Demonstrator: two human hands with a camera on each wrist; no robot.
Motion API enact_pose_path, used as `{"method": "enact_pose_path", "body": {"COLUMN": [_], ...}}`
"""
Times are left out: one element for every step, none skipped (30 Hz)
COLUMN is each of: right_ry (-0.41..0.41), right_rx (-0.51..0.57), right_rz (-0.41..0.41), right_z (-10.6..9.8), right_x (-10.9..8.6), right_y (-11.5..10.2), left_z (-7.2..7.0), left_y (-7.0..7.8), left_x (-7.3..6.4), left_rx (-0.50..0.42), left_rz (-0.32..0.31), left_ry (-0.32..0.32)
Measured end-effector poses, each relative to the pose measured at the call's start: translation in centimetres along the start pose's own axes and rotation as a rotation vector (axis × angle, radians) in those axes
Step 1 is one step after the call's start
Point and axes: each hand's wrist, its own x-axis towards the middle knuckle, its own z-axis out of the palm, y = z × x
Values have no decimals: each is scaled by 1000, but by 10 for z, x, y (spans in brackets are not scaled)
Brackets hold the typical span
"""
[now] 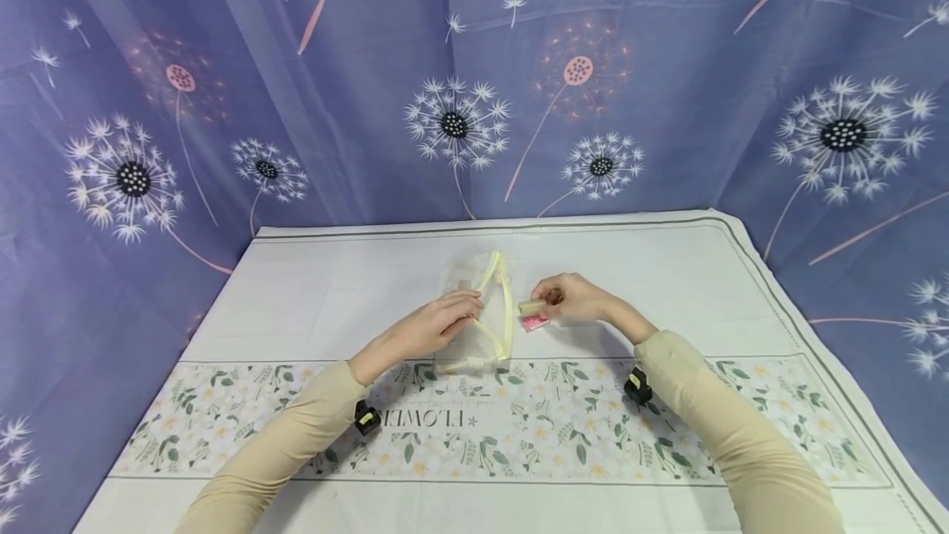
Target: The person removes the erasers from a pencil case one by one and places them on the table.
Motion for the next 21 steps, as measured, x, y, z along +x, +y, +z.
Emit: {"method": "enact_pose_path", "body": {"right_ry": [-1, -1, 0, 0, -1, -2, -4, -5, -7, -9, -11, -12, -12, -11, -11, -10, -10, -10, -10, -13, -15], "right_rx": [0, 1, -1, 1, -2, -3, -2, -3, -5, -5, -9, -11, -16, -20, -26, -34, -42, -49, -56, -61, -67], "right_rz": [1, 0, -2, -2, -2, -2, -3, -2, -2, 1, 2, 3, 3, 5, 6, 7, 6, 6, 7, 9, 9], "right_z": [0, -1, -1, -1, -2, -2, -2, -2, -2, -2, -2, -3, -3, -4, -4, -5, -5, -6, -7, -7, -8], "right_x": [0, 0, 0, 0, 0, 0, 0, -1, -1, -1, -1, -2, -2, -3, -3, -4, -4, -4, -5, -5, -5], "right_y": [0, 0, 1, 1, 2, 2, 3, 4, 6, 7, 7, 8, 9, 10, 10, 10, 11, 11, 12, 12, 13], "left_z": [0, -1, -1, -1, -1, -1, -2, -2, -2, -3, -4, -4, -5, -6, -6, -7, -7, -7, -7, -7, -7], "left_y": [0, 0, 1, 1, 1, 1, 1, 1, 1, 1, 1, 1, 2, 2, 2, 2, 2, 2, 2, 2, 2], "left_x": [0, 0, -1, -1, -1, -1, -1, -1, -1, -1, -1, -1, 0, 0, 0, 0, 0, 0, 0, 0, -1], "left_rx": [-3, -5, -6, -4, -3, -1, -3, -3, -4, -3, -4, -1, 2, 7, 10, 13, 13, 14, 9, 6, 4], "left_rz": [3, 6, 9, 11, 13, 14, 13, 12, 10, 5, 1, -4, -10, -16, -21, -25, -26, -28, -28, -28, -27], "left_ry": [3, 6, 8, 9, 11, 12, 10, 9, 7, 4, 1, -2, -4, -6, -6, -6, -5, -6, -6, -6, -7]}}
